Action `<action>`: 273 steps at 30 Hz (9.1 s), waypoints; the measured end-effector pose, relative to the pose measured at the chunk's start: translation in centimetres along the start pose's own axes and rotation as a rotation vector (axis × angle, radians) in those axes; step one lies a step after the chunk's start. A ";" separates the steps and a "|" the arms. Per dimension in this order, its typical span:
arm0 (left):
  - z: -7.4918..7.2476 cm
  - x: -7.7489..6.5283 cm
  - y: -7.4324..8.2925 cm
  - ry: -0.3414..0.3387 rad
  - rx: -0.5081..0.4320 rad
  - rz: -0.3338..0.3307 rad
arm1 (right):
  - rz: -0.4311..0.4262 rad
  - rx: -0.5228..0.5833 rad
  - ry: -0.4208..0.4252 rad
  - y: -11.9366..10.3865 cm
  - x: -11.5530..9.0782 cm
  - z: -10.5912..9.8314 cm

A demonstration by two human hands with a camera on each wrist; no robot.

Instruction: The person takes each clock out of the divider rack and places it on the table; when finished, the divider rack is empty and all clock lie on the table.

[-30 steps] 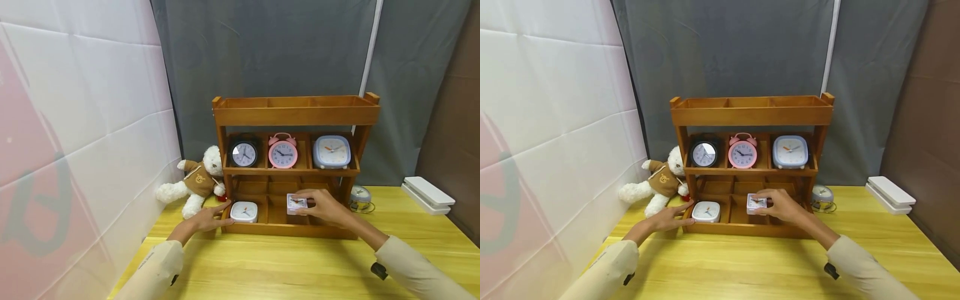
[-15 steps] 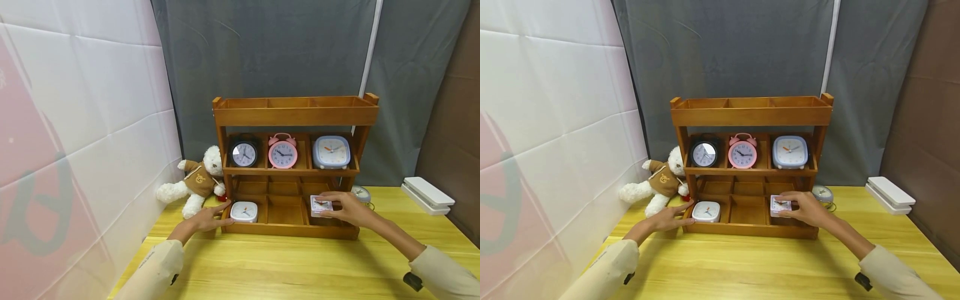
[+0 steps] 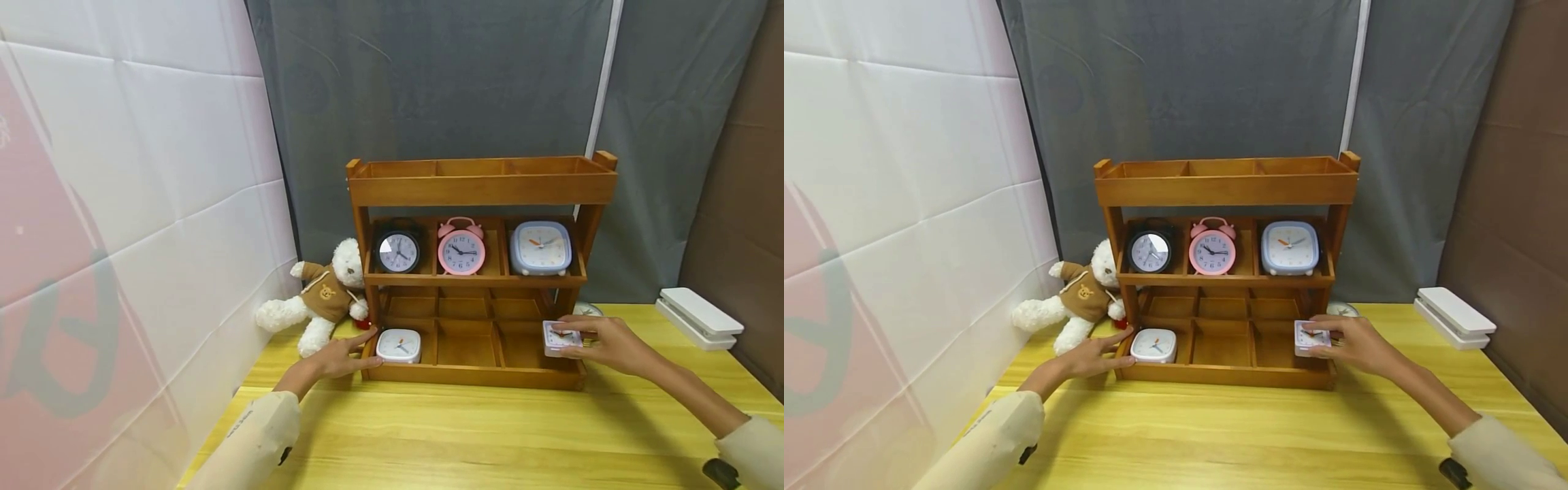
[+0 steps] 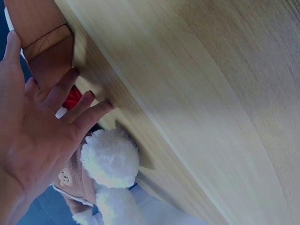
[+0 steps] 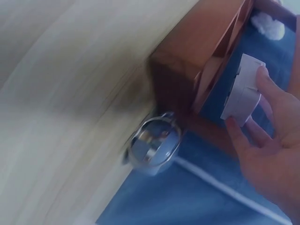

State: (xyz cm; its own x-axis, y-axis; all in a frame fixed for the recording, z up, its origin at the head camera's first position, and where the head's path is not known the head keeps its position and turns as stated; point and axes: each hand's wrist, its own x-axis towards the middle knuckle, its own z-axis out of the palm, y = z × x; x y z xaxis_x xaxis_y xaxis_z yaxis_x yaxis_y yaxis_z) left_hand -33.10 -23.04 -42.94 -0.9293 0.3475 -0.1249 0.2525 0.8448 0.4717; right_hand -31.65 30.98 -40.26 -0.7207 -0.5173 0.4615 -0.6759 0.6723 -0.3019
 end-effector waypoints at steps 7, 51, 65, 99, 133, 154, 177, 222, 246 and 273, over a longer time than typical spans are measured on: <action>0.0 0.1 0.0 0.006 -0.001 0.004 | 0.023 -0.043 0.027 2.4 -2.0 -1.4; 0.1 0.1 -0.1 -0.005 -0.034 -0.015 | 0.221 -0.059 0.061 13.2 -8.5 -0.2; -0.1 0.1 0.0 -0.013 0.017 -0.019 | 0.416 -0.098 -0.028 14.1 -5.4 -0.6; 0.4 0.3 -0.3 0.005 -0.035 -0.006 | 0.249 -0.140 0.079 10.2 -5.1 -1.7; 0.2 0.3 -0.3 0.021 -0.007 0.023 | 0.099 0.010 0.039 -1.6 0.4 1.0; 0.5 0.3 -0.3 0.018 -0.015 0.008 | 0.047 0.113 -0.073 -5.6 5.3 5.2; 0.2 0.5 -0.3 0.024 -0.004 0.012 | -0.001 0.222 -0.147 -10.5 13.2 11.2; 0.1 0.4 -0.1 -0.010 -0.016 -0.024 | -0.021 0.255 -0.336 -12.7 17.9 18.5; 0.1 0.4 0.1 -0.002 -0.004 -0.007 | -0.006 0.284 -0.177 -12.5 17.7 17.8; 0.1 0.2 -0.3 0.014 -0.025 0.033 | -0.125 0.149 -0.176 -10.8 12.4 9.9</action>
State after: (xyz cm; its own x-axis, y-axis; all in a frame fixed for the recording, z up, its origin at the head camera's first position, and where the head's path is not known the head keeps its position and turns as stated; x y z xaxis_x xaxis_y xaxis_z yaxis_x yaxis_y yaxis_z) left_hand -33.35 -23.25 -43.18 -0.9243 0.3691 -0.0967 0.2764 0.8225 0.4971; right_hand -34.84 12.03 -39.55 -0.6373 -0.6844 0.3541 -0.7670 0.5190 -0.3772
